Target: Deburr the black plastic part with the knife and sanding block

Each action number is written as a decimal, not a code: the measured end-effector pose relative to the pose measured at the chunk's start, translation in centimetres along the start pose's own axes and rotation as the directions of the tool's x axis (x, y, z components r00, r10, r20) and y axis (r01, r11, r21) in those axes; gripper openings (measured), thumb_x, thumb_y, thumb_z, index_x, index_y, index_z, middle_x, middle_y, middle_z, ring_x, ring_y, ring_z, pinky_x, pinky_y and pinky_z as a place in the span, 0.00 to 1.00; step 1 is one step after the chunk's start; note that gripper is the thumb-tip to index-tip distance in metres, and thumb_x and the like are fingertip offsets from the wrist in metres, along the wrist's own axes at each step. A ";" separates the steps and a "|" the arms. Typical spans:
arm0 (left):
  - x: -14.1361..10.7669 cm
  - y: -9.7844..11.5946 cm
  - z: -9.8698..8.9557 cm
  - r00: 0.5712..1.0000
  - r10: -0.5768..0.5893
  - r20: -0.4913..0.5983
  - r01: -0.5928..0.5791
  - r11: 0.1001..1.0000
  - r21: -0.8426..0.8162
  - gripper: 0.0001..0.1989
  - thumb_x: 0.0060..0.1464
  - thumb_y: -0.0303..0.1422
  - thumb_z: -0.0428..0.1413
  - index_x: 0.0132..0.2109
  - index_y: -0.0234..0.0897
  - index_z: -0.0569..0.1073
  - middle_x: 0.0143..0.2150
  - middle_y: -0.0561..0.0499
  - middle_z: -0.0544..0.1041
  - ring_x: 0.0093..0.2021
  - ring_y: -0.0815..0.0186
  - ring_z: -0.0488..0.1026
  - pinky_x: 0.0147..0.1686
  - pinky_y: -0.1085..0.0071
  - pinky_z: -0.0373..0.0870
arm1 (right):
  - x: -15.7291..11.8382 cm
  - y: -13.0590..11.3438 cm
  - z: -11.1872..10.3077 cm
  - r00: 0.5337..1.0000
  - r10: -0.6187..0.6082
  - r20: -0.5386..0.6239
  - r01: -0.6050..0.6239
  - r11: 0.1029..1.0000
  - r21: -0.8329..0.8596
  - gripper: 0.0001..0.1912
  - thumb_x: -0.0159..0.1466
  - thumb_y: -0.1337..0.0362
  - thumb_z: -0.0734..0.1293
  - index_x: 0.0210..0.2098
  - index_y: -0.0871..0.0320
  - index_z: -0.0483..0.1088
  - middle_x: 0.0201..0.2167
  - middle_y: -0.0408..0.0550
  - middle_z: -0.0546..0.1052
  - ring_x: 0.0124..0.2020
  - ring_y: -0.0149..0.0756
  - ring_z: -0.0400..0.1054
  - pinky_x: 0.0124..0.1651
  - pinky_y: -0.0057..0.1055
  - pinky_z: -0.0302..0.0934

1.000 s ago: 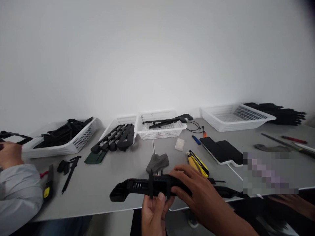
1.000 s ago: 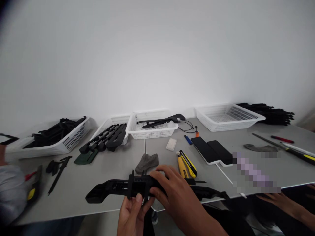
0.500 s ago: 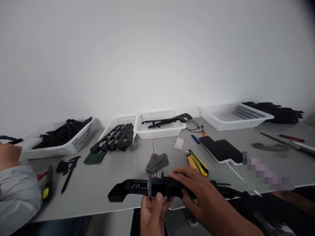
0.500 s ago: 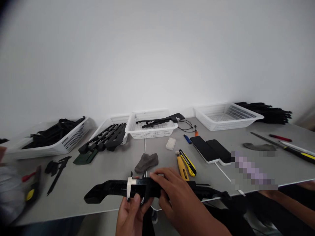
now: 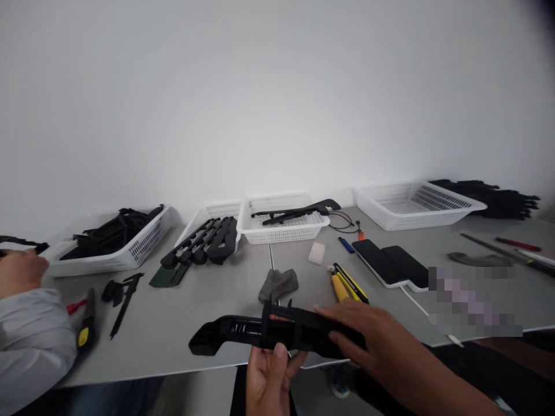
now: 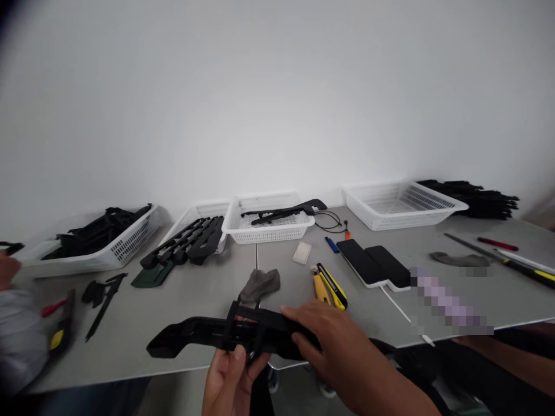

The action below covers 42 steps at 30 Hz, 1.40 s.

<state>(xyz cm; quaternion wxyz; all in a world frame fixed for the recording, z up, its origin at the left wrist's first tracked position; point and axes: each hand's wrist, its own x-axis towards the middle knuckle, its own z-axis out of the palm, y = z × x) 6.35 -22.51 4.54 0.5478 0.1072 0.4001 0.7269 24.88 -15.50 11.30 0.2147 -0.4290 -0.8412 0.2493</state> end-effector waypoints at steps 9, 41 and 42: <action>-0.1 0.2 0.0 0.999 -0.009 0.043 0.009 1.000 -0.003 0.23 0.49 0.41 0.73 0.51 0.42 0.83 0.54 0.42 0.84 0.54 0.50 0.81 0.47 0.62 0.83 | -1.2 0.2 0.3 0.969 -0.136 -0.207 0.119 0.988 -0.094 0.20 0.74 0.65 0.61 0.63 0.47 0.71 0.56 0.48 0.82 0.55 0.43 0.78 0.53 0.39 0.77; -0.3 -0.1 -0.6 0.996 -0.056 0.076 0.058 0.998 -0.020 0.23 0.52 0.39 0.71 0.55 0.43 0.82 0.60 0.41 0.81 0.58 0.46 0.79 0.49 0.59 0.82 | -1.8 -0.2 1.4 0.924 -0.051 -0.379 0.019 0.996 -0.088 0.13 0.69 0.50 0.70 0.38 0.52 0.77 0.33 0.45 0.82 0.32 0.39 0.79 0.33 0.29 0.72; -0.3 -0.2 -0.6 0.996 -0.054 0.067 0.055 0.998 -0.016 0.23 0.52 0.39 0.72 0.55 0.43 0.82 0.59 0.41 0.81 0.57 0.46 0.79 0.49 0.59 0.82 | -1.8 -0.3 1.4 0.922 -0.051 -0.385 0.017 0.996 -0.090 0.12 0.68 0.50 0.70 0.38 0.52 0.76 0.32 0.45 0.82 0.32 0.39 0.79 0.33 0.29 0.72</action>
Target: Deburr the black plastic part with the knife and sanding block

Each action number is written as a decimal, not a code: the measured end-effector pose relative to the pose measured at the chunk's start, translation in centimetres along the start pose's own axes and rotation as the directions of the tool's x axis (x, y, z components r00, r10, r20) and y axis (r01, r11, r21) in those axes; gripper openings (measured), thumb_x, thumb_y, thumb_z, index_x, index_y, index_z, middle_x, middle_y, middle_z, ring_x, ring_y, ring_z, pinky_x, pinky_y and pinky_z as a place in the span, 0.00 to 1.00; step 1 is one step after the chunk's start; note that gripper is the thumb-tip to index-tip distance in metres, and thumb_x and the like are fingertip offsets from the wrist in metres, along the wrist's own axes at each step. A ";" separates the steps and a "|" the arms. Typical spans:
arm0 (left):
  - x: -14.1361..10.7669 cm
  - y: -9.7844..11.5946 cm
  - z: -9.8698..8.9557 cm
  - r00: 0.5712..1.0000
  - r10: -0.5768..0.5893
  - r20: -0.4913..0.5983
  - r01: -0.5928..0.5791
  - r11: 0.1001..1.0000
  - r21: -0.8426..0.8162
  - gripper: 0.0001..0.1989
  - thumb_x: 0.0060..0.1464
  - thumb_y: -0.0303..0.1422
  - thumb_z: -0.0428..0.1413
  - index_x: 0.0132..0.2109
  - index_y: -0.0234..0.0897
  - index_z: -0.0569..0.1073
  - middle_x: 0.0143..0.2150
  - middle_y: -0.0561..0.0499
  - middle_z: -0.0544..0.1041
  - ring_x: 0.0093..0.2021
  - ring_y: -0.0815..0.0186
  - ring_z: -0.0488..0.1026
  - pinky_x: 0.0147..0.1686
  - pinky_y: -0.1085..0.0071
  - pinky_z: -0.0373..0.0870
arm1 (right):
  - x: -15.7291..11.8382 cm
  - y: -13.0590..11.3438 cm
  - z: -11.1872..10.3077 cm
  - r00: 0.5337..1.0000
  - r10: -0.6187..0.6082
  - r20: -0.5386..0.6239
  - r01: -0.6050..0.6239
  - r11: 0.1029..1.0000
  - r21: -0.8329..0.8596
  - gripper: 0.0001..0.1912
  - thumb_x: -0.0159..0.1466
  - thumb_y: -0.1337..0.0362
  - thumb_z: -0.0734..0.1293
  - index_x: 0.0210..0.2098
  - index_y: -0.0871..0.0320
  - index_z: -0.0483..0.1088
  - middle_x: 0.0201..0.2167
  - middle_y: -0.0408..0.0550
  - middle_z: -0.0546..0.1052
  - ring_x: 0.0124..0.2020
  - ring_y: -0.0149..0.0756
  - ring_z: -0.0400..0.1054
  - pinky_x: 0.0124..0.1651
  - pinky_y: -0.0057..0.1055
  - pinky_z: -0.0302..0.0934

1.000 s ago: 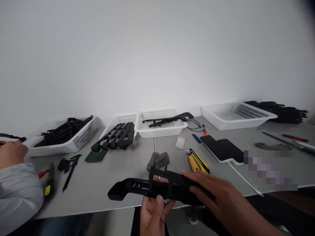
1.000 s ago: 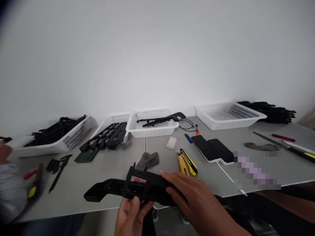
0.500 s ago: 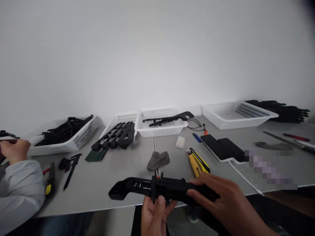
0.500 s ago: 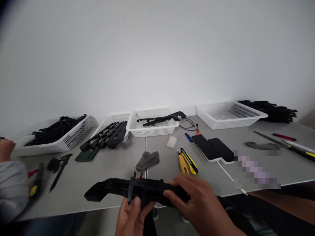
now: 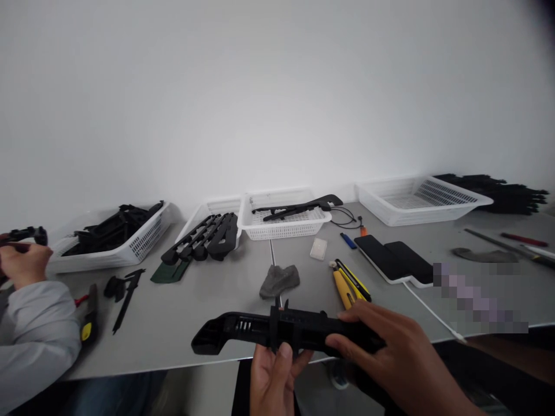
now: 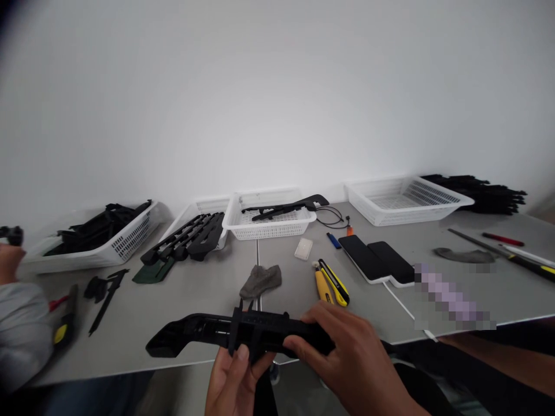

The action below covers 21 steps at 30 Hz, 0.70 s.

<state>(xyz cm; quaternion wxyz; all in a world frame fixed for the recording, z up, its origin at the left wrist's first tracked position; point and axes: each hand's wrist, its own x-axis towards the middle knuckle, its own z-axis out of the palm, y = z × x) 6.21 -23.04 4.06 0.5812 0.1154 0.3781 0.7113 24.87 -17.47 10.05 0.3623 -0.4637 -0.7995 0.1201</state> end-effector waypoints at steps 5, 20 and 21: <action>0.1 -0.1 -0.1 1.000 -0.006 -0.016 0.006 1.000 0.009 0.24 0.52 0.39 0.71 0.56 0.44 0.81 0.56 0.42 0.83 0.56 0.47 0.80 0.48 0.58 0.83 | 0.1 -0.1 0.4 0.999 -0.032 -0.040 0.033 0.999 0.011 0.09 0.68 0.55 0.70 0.36 0.53 0.76 0.30 0.45 0.81 0.30 0.38 0.78 0.32 0.29 0.71; -0.2 0.1 0.5 1.000 -0.013 -0.023 0.013 1.000 -0.008 0.26 0.52 0.41 0.71 0.57 0.40 0.80 0.53 0.40 0.84 0.53 0.49 0.82 0.47 0.60 0.83 | -0.1 0.2 0.9 0.993 -0.090 -0.071 0.091 0.996 0.012 0.15 0.71 0.50 0.68 0.36 0.55 0.75 0.29 0.46 0.81 0.28 0.35 0.78 0.30 0.27 0.70; -0.2 0.1 0.5 1.000 -0.011 -0.023 0.011 1.000 -0.001 0.26 0.52 0.42 0.71 0.57 0.41 0.80 0.53 0.40 0.84 0.53 0.49 0.82 0.47 0.60 0.83 | -0.1 0.1 0.9 0.992 -0.094 -0.079 0.095 0.995 0.010 0.16 0.71 0.49 0.68 0.36 0.55 0.75 0.29 0.46 0.81 0.28 0.35 0.78 0.30 0.27 0.70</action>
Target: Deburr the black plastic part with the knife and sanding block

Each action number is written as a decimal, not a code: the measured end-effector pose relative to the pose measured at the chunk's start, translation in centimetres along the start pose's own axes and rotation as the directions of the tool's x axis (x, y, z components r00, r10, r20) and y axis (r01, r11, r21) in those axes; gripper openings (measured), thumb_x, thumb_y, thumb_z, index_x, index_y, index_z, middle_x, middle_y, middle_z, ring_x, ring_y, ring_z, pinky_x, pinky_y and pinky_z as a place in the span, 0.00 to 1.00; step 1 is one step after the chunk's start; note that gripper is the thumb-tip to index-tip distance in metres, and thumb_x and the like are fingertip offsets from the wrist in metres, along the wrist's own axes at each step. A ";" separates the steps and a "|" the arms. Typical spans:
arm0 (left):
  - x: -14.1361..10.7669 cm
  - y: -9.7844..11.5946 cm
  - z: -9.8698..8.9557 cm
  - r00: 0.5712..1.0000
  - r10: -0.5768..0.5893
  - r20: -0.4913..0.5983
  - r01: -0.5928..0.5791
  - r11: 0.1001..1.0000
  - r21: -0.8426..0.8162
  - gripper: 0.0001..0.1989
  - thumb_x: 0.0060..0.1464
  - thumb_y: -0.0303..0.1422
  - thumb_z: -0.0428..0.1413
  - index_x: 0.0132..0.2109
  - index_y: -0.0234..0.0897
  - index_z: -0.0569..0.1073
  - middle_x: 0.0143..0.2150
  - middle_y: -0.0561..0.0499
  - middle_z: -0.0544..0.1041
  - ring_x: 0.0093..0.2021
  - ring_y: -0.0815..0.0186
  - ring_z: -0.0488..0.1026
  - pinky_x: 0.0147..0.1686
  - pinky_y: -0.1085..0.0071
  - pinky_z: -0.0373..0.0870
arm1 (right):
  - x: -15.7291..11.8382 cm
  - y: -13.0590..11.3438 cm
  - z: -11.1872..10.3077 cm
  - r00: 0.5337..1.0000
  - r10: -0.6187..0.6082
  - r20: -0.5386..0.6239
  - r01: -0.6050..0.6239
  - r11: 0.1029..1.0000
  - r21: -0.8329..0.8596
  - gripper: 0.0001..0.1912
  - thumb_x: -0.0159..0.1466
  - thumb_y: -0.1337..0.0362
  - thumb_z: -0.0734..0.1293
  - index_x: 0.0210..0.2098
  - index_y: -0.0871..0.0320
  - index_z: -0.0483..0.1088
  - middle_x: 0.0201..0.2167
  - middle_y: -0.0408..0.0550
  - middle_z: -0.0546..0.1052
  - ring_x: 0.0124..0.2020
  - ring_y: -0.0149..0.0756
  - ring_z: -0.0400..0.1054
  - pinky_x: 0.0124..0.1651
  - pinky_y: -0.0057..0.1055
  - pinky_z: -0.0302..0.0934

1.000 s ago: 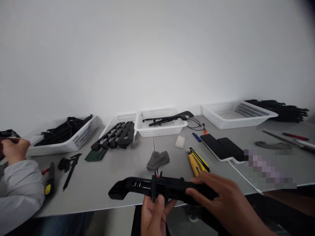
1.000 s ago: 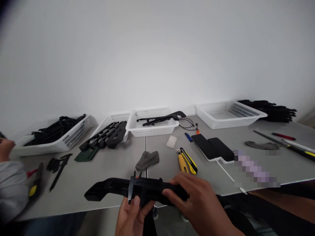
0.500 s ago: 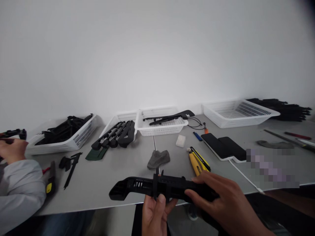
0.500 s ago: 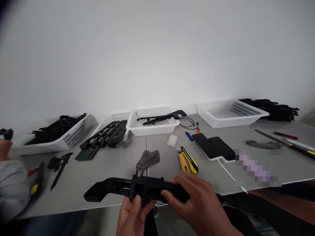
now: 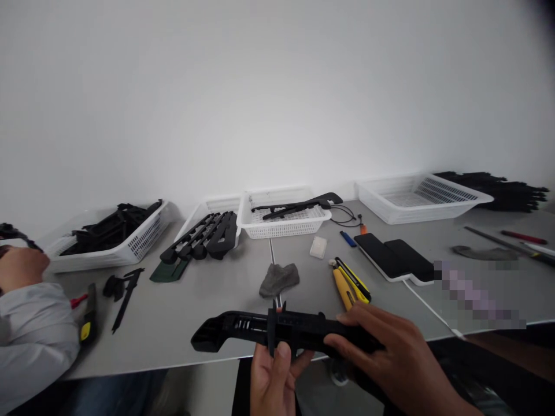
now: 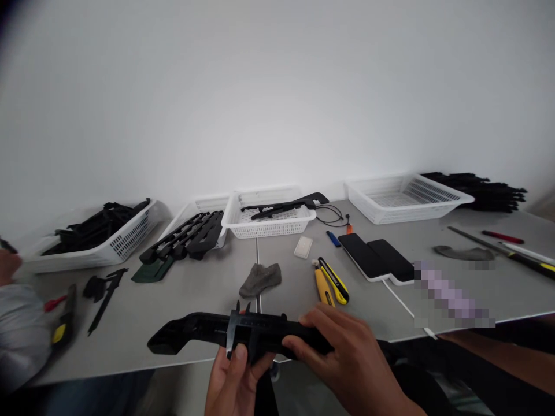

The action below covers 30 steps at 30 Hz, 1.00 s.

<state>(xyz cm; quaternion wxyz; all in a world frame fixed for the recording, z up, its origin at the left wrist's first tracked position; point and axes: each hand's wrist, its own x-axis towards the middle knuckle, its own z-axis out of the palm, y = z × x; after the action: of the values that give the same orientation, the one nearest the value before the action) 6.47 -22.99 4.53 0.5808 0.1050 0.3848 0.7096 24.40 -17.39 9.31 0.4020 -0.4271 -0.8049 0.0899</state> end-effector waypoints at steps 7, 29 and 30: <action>-0.2 0.0 0.1 1.000 0.003 -0.003 -0.003 1.000 -0.011 0.24 0.53 0.41 0.71 0.57 0.43 0.81 0.53 0.42 0.84 0.51 0.52 0.82 0.47 0.61 0.83 | 0.0 -0.1 0.0 0.998 -0.022 -0.062 0.021 1.000 -0.014 0.19 0.71 0.48 0.68 0.34 0.55 0.77 0.26 0.45 0.80 0.25 0.34 0.77 0.29 0.27 0.70; 3.1 5.3 -2.7 0.980 0.111 -0.165 -0.090 0.988 0.126 0.25 0.49 0.44 0.72 0.54 0.43 0.82 0.56 0.44 0.85 0.61 0.48 0.77 0.47 0.69 0.84 | -1.7 3.7 -5.3 0.992 0.099 -0.077 -0.107 0.990 -0.096 0.22 0.67 0.41 0.68 0.33 0.53 0.77 0.27 0.45 0.82 0.26 0.37 0.79 0.30 0.29 0.73; 3.0 5.5 -2.5 0.979 0.108 -0.171 -0.087 0.988 0.126 0.26 0.48 0.45 0.72 0.54 0.43 0.83 0.55 0.45 0.85 0.61 0.48 0.77 0.47 0.69 0.84 | -1.6 3.5 -5.3 0.994 0.085 -0.069 -0.092 0.991 -0.096 0.22 0.68 0.41 0.68 0.33 0.53 0.76 0.27 0.45 0.82 0.26 0.37 0.79 0.30 0.28 0.72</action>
<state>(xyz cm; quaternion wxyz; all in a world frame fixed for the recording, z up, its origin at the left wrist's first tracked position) -0.01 -21.49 5.60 0.5013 0.0942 0.4707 0.7199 30.87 -17.45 10.17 0.4019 -0.4845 -0.7752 0.0536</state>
